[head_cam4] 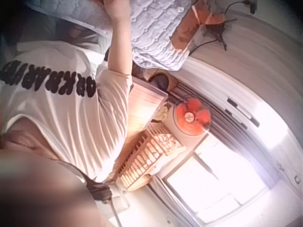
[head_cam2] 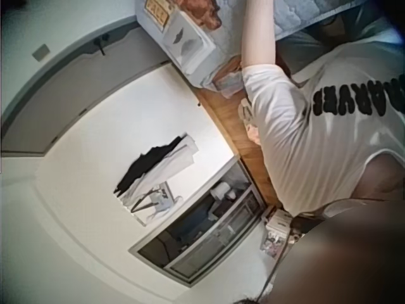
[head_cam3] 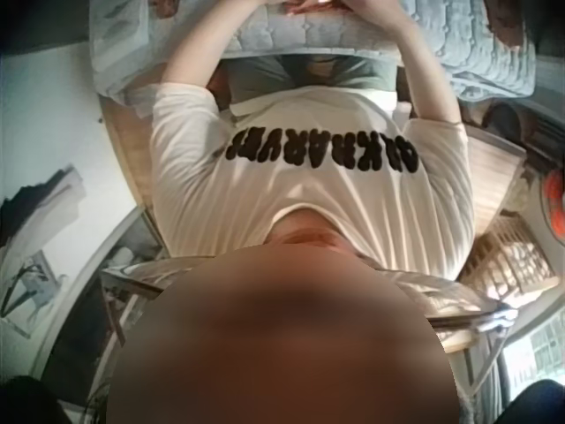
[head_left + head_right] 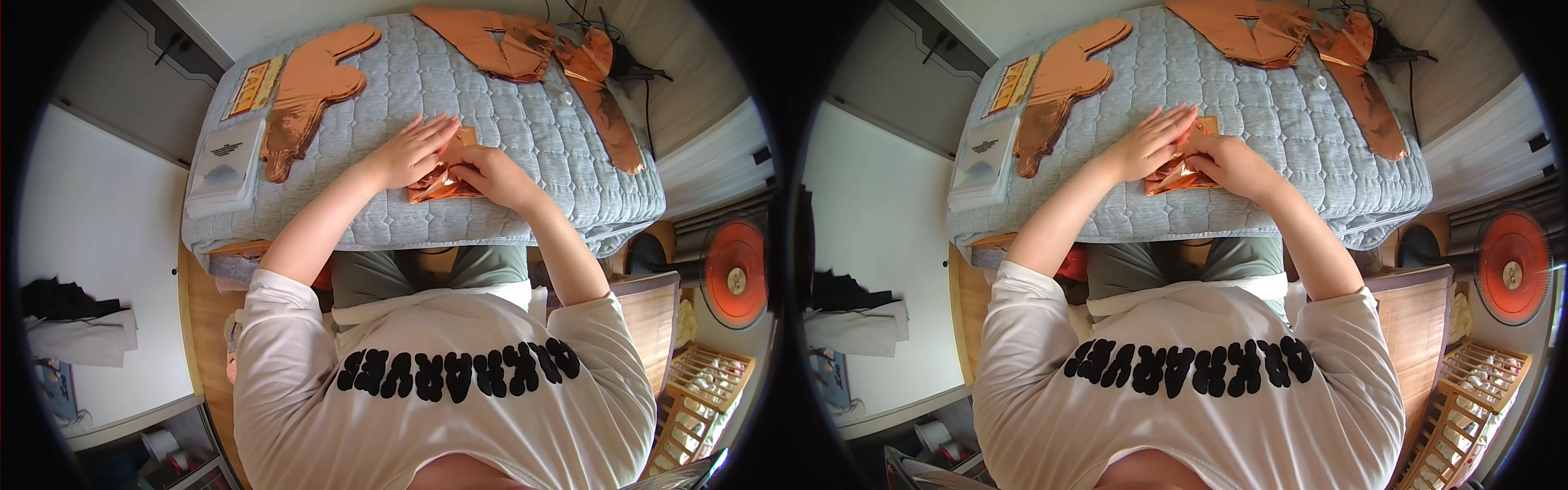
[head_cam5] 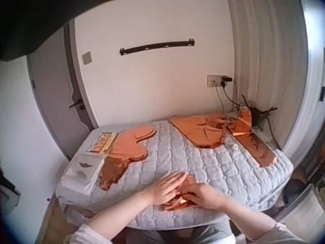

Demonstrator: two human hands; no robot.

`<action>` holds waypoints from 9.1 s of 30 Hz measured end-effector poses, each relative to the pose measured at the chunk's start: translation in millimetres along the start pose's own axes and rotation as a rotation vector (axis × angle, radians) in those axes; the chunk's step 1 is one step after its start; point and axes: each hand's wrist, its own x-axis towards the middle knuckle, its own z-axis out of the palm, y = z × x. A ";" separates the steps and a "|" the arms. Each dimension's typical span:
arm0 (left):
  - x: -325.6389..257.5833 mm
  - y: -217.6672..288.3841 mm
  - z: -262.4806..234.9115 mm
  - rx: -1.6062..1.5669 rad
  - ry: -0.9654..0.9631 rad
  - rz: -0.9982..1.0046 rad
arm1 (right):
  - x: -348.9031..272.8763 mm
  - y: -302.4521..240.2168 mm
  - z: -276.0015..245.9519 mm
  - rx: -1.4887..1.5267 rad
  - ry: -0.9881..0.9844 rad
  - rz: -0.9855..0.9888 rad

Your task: Folding and packaging decorative copper-colored foil items into plastic sleeves with cardboard backing.

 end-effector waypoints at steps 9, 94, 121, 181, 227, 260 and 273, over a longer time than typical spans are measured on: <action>-42.2 39.4 -35.7 -0.024 -0.187 -0.337 | 3.0 -1.2 -1.6 -0.012 -0.059 0.041; -115.2 119.4 -48.4 0.426 0.448 0.023 | -47.1 -16.5 12.3 -0.331 0.377 -0.684; -108.8 -291.2 -190.5 0.414 -0.005 -1.097 | -47.0 50.3 9.9 0.612 1.006 0.128; 30.2 46.6 -35.7 0.200 -0.213 -0.919 | -77.8 56.8 -64.3 0.938 1.132 0.182; 53.5 34.9 1.2 0.120 0.078 -0.037 | -91.6 84.0 -76.7 0.967 1.028 0.130; -9.3 69.1 -0.4 0.010 0.079 -0.333 | -41.3 41.0 -60.8 0.452 0.492 0.442; 17.6 67.8 7.0 -0.027 0.086 -0.245 | -21.9 7.4 -21.7 -0.025 0.474 0.406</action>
